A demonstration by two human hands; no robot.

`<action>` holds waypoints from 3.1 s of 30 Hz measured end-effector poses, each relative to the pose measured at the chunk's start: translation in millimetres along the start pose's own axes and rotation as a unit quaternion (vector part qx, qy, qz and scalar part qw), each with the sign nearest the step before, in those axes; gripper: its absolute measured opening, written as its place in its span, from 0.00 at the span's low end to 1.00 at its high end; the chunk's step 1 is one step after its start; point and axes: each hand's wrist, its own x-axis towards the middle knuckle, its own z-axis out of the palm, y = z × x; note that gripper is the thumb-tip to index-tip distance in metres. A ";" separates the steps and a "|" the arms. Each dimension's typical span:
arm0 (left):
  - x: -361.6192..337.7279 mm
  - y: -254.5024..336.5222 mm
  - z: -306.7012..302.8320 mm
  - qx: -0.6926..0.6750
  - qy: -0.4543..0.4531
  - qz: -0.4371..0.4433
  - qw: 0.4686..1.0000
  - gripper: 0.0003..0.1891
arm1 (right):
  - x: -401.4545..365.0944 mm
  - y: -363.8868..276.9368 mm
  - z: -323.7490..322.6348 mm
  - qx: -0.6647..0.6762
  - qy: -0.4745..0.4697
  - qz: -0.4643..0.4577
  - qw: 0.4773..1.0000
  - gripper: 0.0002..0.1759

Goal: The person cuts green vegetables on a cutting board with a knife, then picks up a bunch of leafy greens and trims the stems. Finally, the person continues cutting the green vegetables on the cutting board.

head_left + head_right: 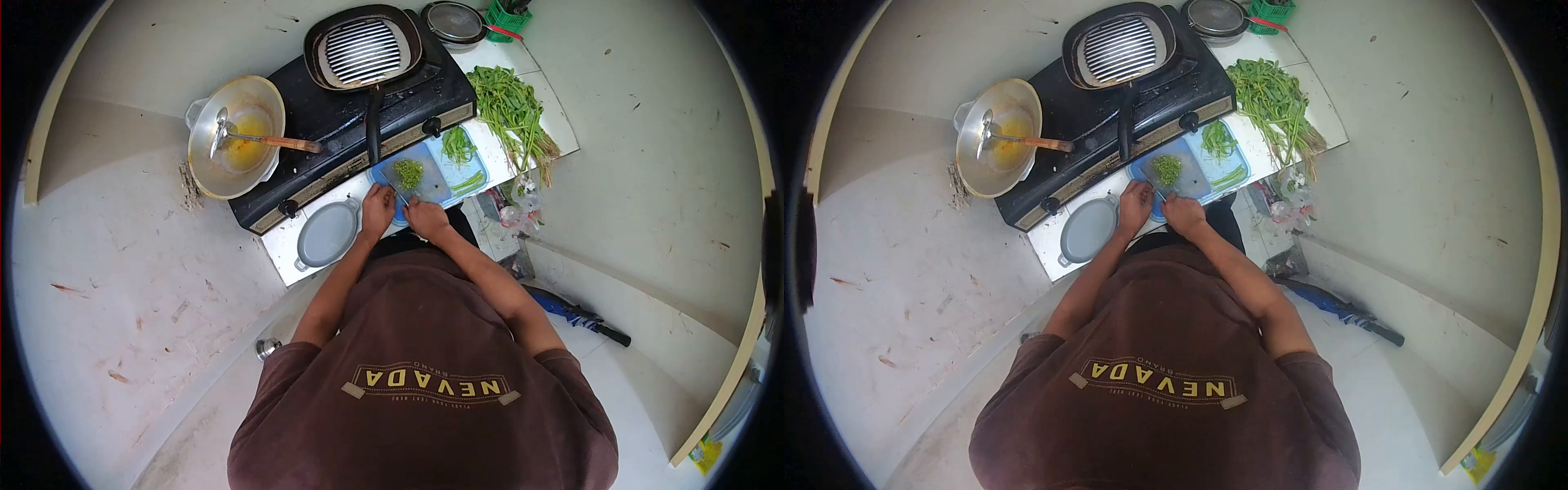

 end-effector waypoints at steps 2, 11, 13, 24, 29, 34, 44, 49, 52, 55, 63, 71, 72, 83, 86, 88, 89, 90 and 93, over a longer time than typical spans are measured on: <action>0.2 1.9 -0.4 -0.002 0.004 0.000 1.000 0.03 | 5.2 -1.8 2.2 0.016 0.005 0.001 1.000 0.25; 1.2 7.4 -4.1 -0.003 0.007 -0.016 1.000 0.01 | -18.1 7.3 -2.0 0.016 -0.008 0.045 0.999 0.24; 1.1 6.2 -4.0 -0.008 0.008 -0.014 1.000 0.01 | -17.1 7.3 -5.5 0.017 -0.017 0.030 0.999 0.24; 1.7 2.9 -3.0 0.005 0.004 0.000 1.000 0.02 | -14.6 4.4 -6.1 0.024 -0.010 0.003 1.000 0.25; 2.3 3.6 -5.1 0.030 -0.008 0.006 1.000 0.05 | -5.7 1.1 -7.0 0.028 -0.008 0.004 1.000 0.25; 0.2 4.8 -5.0 0.017 -0.011 -0.020 1.000 0.07 | -7.2 3.9 -5.7 0.009 -0.003 0.002 1.000 0.24; 0.8 3.1 -6.3 0.016 -0.019 -0.008 1.000 0.06 | -9.8 8.3 -5.0 0.033 -0.014 0.000 0.999 0.26; 0.1 -1.6 -5.1 0.017 -0.017 -0.005 1.000 0.06 | -10.2 7.8 -7.5 0.032 -0.016 -0.001 0.999 0.26; -0.8 1.3 -5.8 0.011 -0.017 -0.007 1.000 0.06 | -9.3 7.5 -8.2 0.036 -0.011 -0.005 0.999 0.26; -1.2 2.5 -5.8 0.015 -0.017 -0.007 1.000 0.06 | -9.2 7.5 -8.7 0.035 -0.013 -0.009 0.999 0.26; -0.8 1.9 -4.8 0.003 -0.014 -0.009 1.000 0.05 | -1.8 7.1 -6.3 0.037 -0.011 -0.020 0.999 0.25; -1.2 3.8 -5.5 0.027 -0.013 0.012 0.999 0.05 | -10.4 9.9 -8.8 0.030 -0.023 -0.017 0.999 0.25; -1.5 3.1 -5.9 0.038 -0.014 0.017 0.999 0.05 | -7.8 8.8 -6.9 0.030 -0.018 -0.019 0.999 0.25; -2.0 2.9 -4.0 0.005 0.001 0.009 1.000 0.04 | -14.3 4.7 -16.3 0.023 -0.055 0.012 0.998 0.23; -1.0 1.7 -4.0 0.020 0.011 0.008 1.000 0.03 | -7.5 4.9 -7.4 0.021 -0.027 -0.008 0.999 0.26; -0.1 2.2 -5.6 0.023 0.018 0.007 1.000 0.03 | -5.7 3.4 -4.8 0.031 -0.026 -0.007 0.999 0.26; 0.0 2.6 -5.8 0.015 0.021 0.006 1.000 0.03 | -5.3 4.1 -4.1 0.036 -0.025 -0.006 0.999 0.26; -0.3 1.7 -4.4 0.007 0.023 0.005 1.000 0.02 | -6.1 4.6 -5.9 0.033 -0.021 -0.007 0.999 0.26; -0.6 -1.3 -2.3 0.002 0.024 0.005 1.000 0.03 | -9.1 4.2 -6.9 0.029 -0.015 -0.013 0.999 0.25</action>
